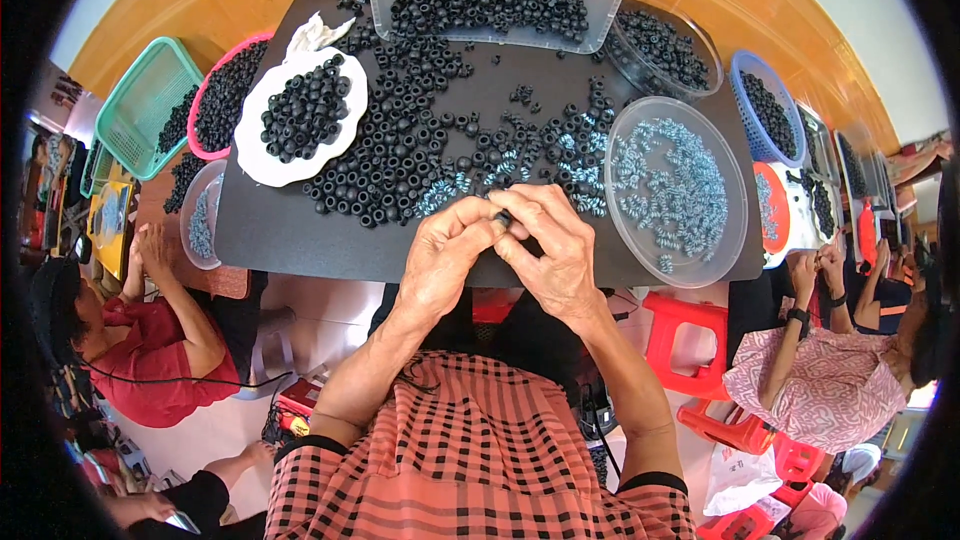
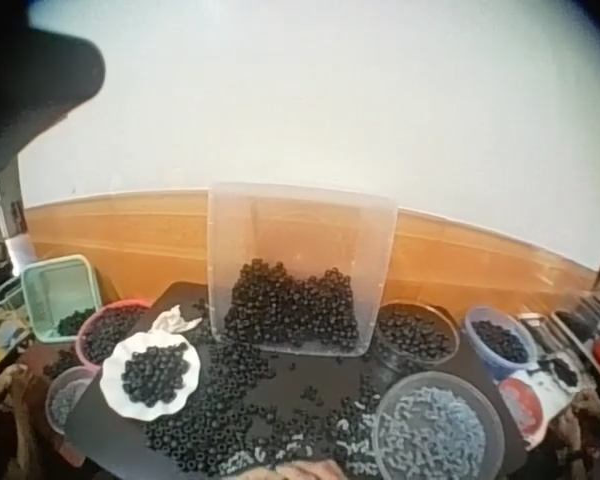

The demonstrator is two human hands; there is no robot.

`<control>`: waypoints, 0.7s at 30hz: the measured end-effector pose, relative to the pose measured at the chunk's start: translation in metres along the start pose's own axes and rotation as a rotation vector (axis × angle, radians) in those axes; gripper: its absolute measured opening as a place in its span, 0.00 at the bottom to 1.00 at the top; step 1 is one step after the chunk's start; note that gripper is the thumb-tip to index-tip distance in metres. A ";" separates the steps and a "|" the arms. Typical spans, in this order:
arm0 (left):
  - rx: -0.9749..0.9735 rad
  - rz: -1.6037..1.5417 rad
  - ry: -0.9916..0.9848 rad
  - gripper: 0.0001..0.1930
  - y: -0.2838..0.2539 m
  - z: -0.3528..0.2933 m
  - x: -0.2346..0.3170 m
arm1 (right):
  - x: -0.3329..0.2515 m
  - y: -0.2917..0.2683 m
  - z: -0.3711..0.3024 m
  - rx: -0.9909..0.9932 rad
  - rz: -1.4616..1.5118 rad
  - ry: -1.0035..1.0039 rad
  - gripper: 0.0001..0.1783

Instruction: The person assembles small components by picking up black pieces and metallic coils from the table and inserting the coils into the black pieces by hand.

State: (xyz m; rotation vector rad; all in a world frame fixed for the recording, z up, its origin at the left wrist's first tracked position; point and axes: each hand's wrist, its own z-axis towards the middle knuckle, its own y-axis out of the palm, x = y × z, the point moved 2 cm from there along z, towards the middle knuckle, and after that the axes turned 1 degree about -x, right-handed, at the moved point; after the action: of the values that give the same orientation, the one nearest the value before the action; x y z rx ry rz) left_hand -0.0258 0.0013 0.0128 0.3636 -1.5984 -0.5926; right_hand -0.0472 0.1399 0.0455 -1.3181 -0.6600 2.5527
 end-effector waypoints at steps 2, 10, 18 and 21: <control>-0.021 0.020 0.017 0.09 -0.003 -0.001 -0.003 | 0.004 0.003 -0.002 -0.005 0.001 -0.041 0.21; 0.086 0.010 0.058 0.10 0.009 -0.001 0.001 | 0.004 -0.004 -0.004 0.037 -0.039 -0.050 0.19; 0.142 0.310 0.121 0.09 0.009 -0.006 0.000 | 0.000 -0.005 -0.007 0.100 -0.036 -0.161 0.14; 0.159 0.336 0.124 0.10 0.006 -0.007 -0.005 | -0.002 -0.005 -0.009 0.117 -0.034 -0.189 0.15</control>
State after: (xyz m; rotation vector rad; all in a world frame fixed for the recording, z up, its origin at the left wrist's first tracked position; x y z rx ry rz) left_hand -0.0175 0.0080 0.0129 0.2365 -1.5473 -0.1835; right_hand -0.0388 0.1466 0.0443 -1.0292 -0.5507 2.6651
